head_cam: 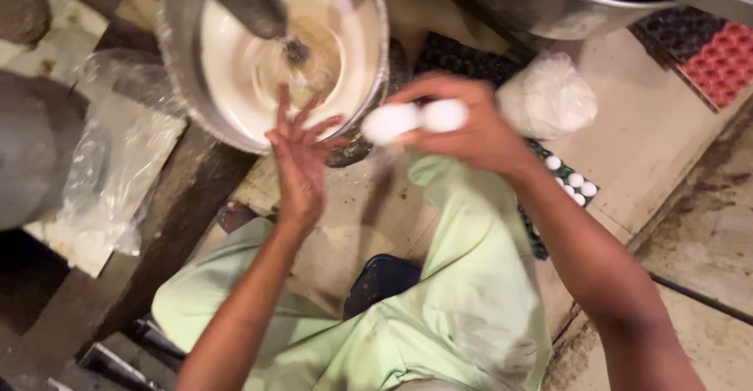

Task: The person cracks eggs by hand into a rotating industrial mixer bowl and then opens a plastic bag of white powder to add to the mixture.

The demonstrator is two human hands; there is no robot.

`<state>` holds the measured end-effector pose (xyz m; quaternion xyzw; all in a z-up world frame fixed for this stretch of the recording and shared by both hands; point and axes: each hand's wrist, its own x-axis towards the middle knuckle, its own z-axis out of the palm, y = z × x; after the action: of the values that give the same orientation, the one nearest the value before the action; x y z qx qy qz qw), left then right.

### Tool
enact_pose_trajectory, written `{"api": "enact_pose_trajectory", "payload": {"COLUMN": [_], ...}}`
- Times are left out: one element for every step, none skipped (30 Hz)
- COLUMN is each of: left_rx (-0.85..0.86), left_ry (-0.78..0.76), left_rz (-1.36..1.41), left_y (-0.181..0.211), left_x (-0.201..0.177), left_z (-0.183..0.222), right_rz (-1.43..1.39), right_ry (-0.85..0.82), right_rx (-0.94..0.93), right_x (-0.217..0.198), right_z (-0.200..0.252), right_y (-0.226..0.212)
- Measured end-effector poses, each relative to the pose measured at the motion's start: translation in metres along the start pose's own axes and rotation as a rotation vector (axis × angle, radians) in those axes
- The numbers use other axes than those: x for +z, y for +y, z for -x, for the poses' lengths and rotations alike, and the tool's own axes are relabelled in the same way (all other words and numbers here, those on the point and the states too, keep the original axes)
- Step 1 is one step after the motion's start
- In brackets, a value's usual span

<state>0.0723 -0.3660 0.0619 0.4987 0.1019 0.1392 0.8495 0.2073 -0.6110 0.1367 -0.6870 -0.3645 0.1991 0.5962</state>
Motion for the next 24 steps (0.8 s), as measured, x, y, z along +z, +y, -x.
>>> {"api": "enact_pose_trajectory", "payload": {"left_rx": [-0.1,-0.197,-0.201,-0.207,-0.221,-0.177,-0.14,-0.104,-0.114,-0.125,-0.138,-0.137,-0.135,-0.133,-0.121,-0.109,-0.077,-0.084,-0.103,-0.123,-0.106,-0.09,-0.078,-0.067], "left_ry": [0.061,0.12,0.206,0.292,0.381,0.36,0.335,0.309,0.33,0.351,0.374,0.378,0.373,0.369,0.351,0.334,0.321,0.319,0.309,0.299,0.246,0.192,0.139,0.084], "left_rz": [0.207,0.416,0.367,0.32,0.275,0.218,0.165,0.111,0.147,0.182,0.219,0.232,0.244,0.256,0.191,0.127,0.059,0.032,-0.001,-0.034,-0.103,-0.172,-0.242,-0.29], "left_y": [-0.001,0.0,0.003,0.005,0.009,0.015,0.02,0.024,0.028,0.032,0.034,0.036,0.036,0.035,0.033,0.03,0.031,0.031,0.031,0.031,0.031,0.032,0.033,0.034], "left_x": [0.006,0.006,0.0,-0.006,-0.015,-0.029,-0.044,-0.059,-0.074,-0.087,-0.099,-0.109,-0.117,-0.121,-0.122,-0.121,-0.121,-0.118,-0.113,-0.109,-0.104,-0.1,-0.096,-0.091], "left_z": [0.005,0.007,0.008,0.005,0.001,-0.004,-0.01,-0.015,-0.02,-0.025,-0.028,-0.028,-0.03,-0.034,-0.034,-0.035,-0.04,-0.044,-0.048,-0.051,-0.053,-0.054,-0.053,-0.051], "right_rz": [0.126,0.11,0.094,0.079,-0.085,-0.249,-0.408,-0.402,-0.396,-0.39,-0.107,0.173,0.453,0.562,0.665,0.768,0.827,0.885,0.938,0.798,0.659,0.52,0.242,-0.038], "right_ry": [-0.128,-0.104,-0.072,-0.041,0.028,0.098,0.176,0.128,0.089,0.051,0.043,0.031,0.024,-0.002,-0.038,-0.075,-0.093,-0.11,-0.12,-0.078,-0.049,-0.02,0.022,0.064], "right_rx": [0.017,0.093,0.174,0.255,0.345,0.435,0.529,0.559,0.584,0.609,0.448,0.284,0.112,0.141,0.177,0.212,0.218,0.223,0.241,0.207,0.169,0.132,0.311,0.487], "right_x": [0.024,0.048,0.072,0.087,0.095,0.101,0.104,0.107,0.106,0.105,0.106,0.106,0.107,0.11,0.113,0.117,0.119,0.121,0.123,0.121,0.118,0.116,0.114,0.113], "right_z": [-0.019,-0.035,-0.047,-0.055,-0.063,-0.075,-0.078,-0.077,-0.075,-0.072,-0.069,-0.063,-0.057,-0.055,-0.051,-0.049,-0.055,-0.06,-0.064,-0.066,-0.069,-0.074,-0.076,-0.08], "right_y": [-0.01,-0.014,-0.015,-0.013,-0.009,-0.001,0.006,0.012,0.017,0.021,0.025,0.027,0.028,0.029,0.029,0.027,0.027,0.026,0.026,0.025,0.026,0.028,0.031,0.035]}}
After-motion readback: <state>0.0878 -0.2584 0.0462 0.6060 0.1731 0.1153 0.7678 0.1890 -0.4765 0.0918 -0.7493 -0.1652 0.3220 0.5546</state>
